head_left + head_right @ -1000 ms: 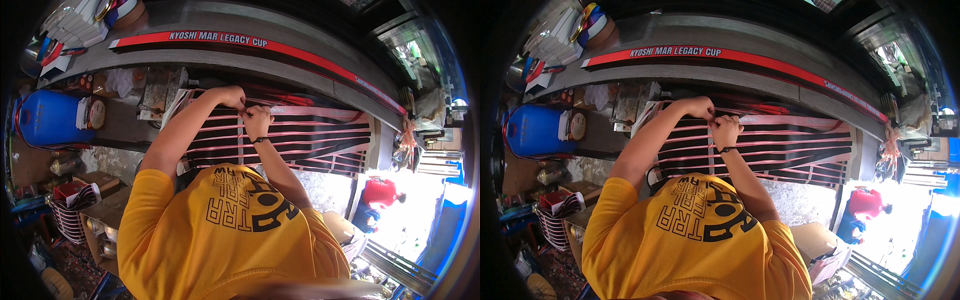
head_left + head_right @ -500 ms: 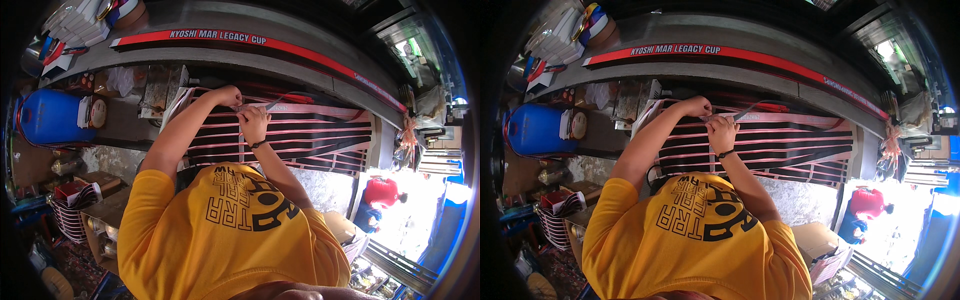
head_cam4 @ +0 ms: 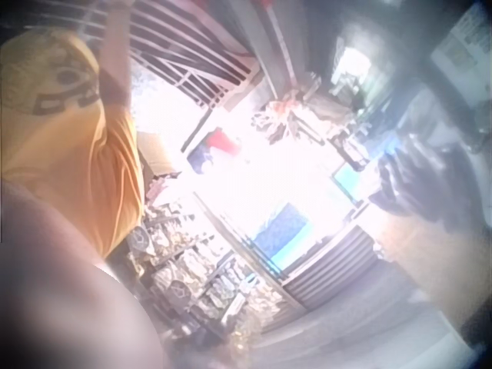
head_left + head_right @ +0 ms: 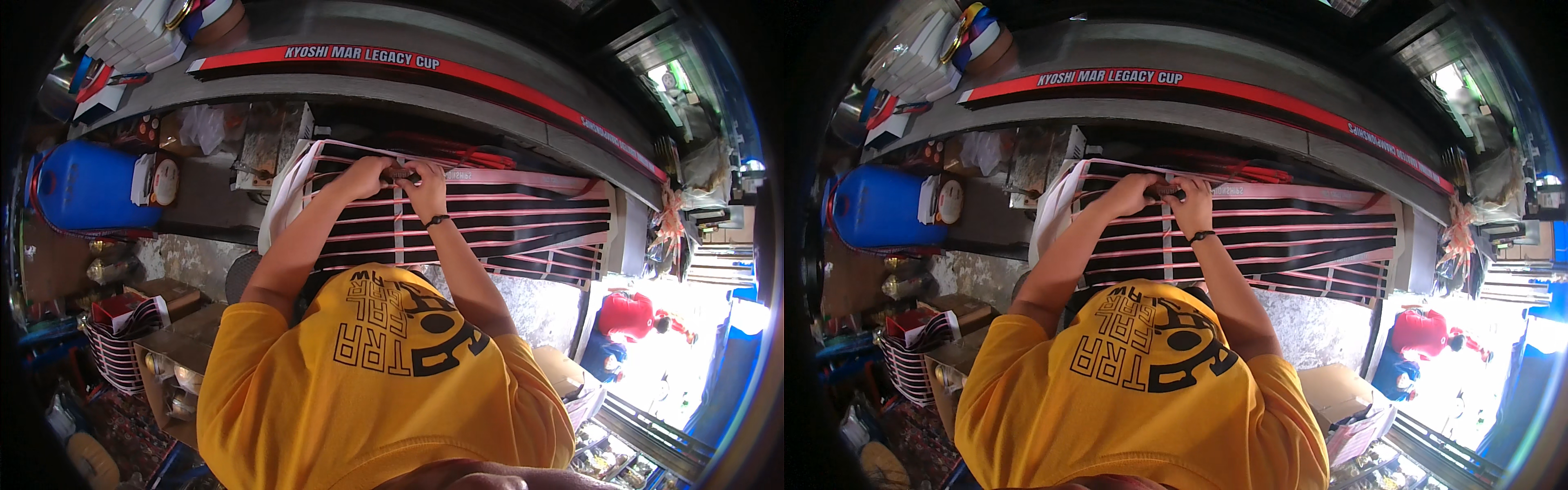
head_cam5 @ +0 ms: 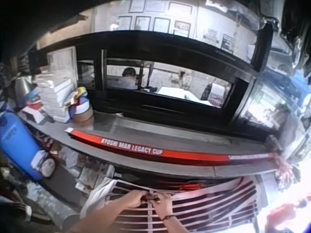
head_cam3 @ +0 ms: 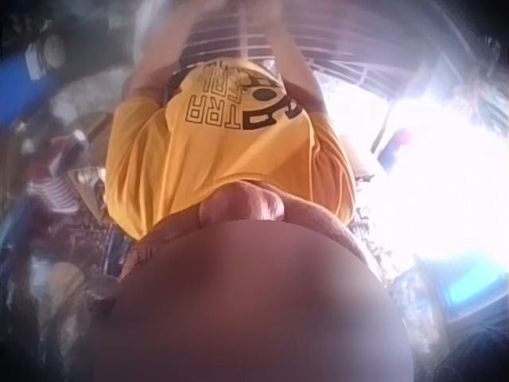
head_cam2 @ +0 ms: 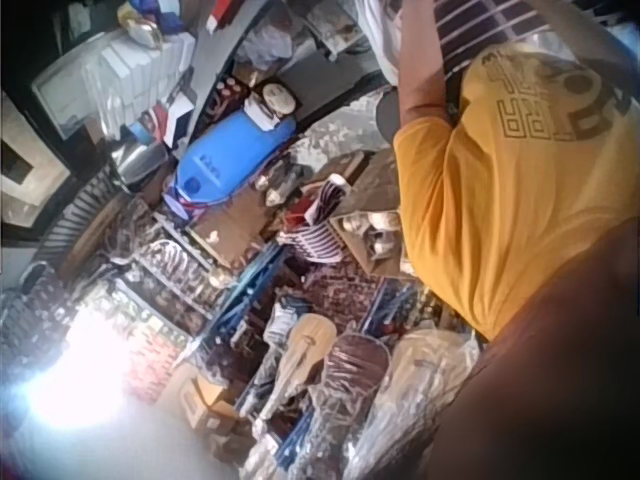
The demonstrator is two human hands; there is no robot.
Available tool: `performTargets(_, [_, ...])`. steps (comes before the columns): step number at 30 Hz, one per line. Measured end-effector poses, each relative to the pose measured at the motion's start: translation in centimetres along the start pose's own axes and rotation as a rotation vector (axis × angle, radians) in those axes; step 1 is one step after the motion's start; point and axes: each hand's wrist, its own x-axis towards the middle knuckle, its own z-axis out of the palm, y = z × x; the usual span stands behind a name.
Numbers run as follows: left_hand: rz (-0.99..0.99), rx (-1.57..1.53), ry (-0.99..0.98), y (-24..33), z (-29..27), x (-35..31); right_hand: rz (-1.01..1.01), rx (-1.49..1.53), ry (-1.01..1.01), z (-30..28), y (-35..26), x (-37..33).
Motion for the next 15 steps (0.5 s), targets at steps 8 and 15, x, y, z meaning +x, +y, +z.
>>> performTargets(8, [0.016, -0.029, 0.159, -1.1, 1.8, -0.3, 0.345, 0.141, 0.038, 0.5, -0.7, -3.1])
performTargets(15, [0.071, -0.139, 0.269, -0.8, 2.4, -0.5, 0.432, 0.156, 0.057, 2.5, 0.4, -3.9])
